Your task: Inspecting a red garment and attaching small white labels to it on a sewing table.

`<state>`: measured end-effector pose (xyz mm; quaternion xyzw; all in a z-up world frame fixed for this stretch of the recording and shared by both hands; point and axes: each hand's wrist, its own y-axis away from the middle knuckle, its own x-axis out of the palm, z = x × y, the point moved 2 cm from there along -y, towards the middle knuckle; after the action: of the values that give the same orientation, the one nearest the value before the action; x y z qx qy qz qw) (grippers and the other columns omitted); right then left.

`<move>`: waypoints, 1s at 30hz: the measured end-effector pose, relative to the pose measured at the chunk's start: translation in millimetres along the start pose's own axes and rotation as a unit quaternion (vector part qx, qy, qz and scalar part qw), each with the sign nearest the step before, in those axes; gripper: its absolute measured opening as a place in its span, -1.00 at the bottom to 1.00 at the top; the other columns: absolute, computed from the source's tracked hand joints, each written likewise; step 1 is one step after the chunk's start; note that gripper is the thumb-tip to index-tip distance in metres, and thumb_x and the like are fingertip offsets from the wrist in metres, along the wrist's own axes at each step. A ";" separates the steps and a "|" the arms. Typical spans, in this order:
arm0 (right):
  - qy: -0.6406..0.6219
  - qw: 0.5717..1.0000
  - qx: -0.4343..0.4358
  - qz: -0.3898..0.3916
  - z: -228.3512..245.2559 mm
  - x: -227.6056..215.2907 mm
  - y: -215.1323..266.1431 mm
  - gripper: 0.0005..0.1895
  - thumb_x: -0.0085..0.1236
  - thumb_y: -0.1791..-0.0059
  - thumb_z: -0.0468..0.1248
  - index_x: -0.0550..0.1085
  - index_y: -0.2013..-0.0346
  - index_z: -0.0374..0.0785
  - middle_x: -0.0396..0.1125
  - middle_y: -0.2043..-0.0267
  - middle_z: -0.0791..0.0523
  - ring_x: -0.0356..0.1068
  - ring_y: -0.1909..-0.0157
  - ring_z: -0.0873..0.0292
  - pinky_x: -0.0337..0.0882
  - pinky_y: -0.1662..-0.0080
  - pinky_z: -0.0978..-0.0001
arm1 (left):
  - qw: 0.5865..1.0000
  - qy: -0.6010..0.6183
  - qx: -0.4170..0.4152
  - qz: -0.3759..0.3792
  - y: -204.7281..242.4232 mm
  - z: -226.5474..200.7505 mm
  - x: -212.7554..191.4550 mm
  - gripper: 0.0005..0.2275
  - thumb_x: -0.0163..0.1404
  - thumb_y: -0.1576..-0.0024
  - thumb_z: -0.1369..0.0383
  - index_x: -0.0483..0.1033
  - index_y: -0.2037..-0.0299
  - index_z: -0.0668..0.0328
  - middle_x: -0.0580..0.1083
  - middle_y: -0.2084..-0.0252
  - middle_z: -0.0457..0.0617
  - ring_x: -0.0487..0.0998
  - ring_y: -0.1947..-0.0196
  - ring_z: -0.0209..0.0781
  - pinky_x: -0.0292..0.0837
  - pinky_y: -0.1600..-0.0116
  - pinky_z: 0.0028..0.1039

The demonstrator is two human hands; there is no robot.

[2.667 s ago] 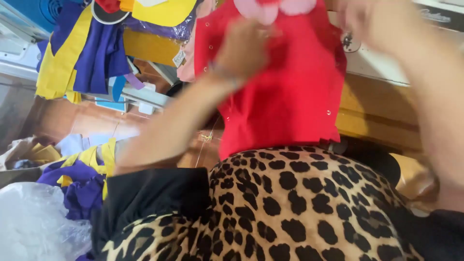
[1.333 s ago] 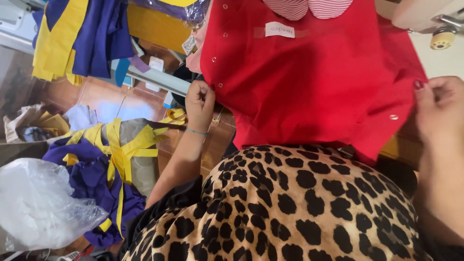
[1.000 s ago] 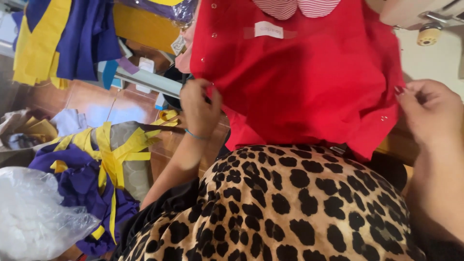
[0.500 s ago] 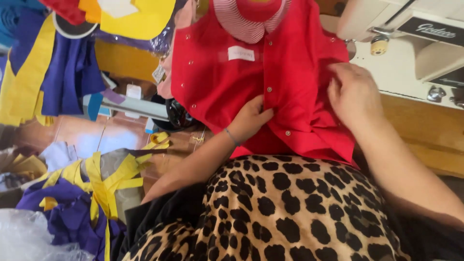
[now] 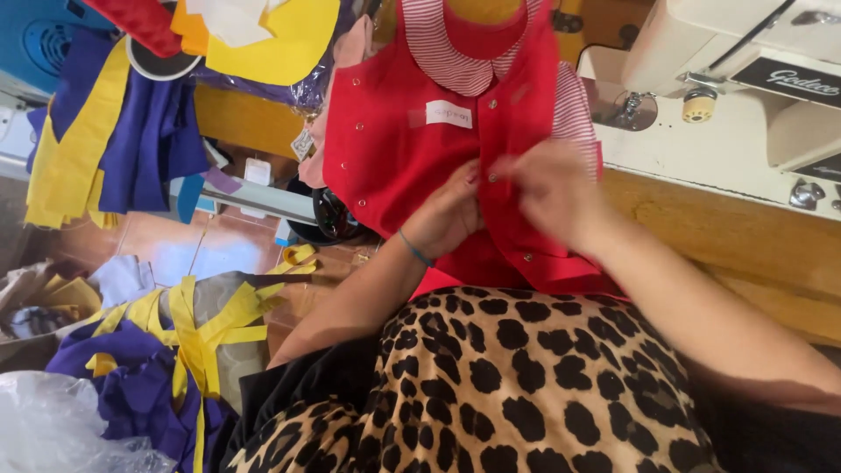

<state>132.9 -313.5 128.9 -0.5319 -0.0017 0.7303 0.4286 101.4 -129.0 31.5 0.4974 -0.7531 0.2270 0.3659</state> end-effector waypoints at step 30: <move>-0.097 0.699 0.629 -0.328 53.1 -188.7 210.4 -0.76 -0.14 -0.19 0.14 0.29 -0.11 0.28 0.08 0.33 0.44 -0.01 0.48 0.46 -0.05 0.49 0.49 | 0.980 -0.133 0.026 -0.142 -28.0 -45.7 115.3 -0.89 0.13 -0.02 0.56 0.44 0.39 0.20 0.50 0.52 -0.01 0.57 0.55 -0.11 0.53 0.43 -0.37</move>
<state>-27.2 -541.0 201.8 -0.0311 0.2423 0.4221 0.8730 114.6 -175.2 149.2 0.6347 -0.7104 0.1242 0.2776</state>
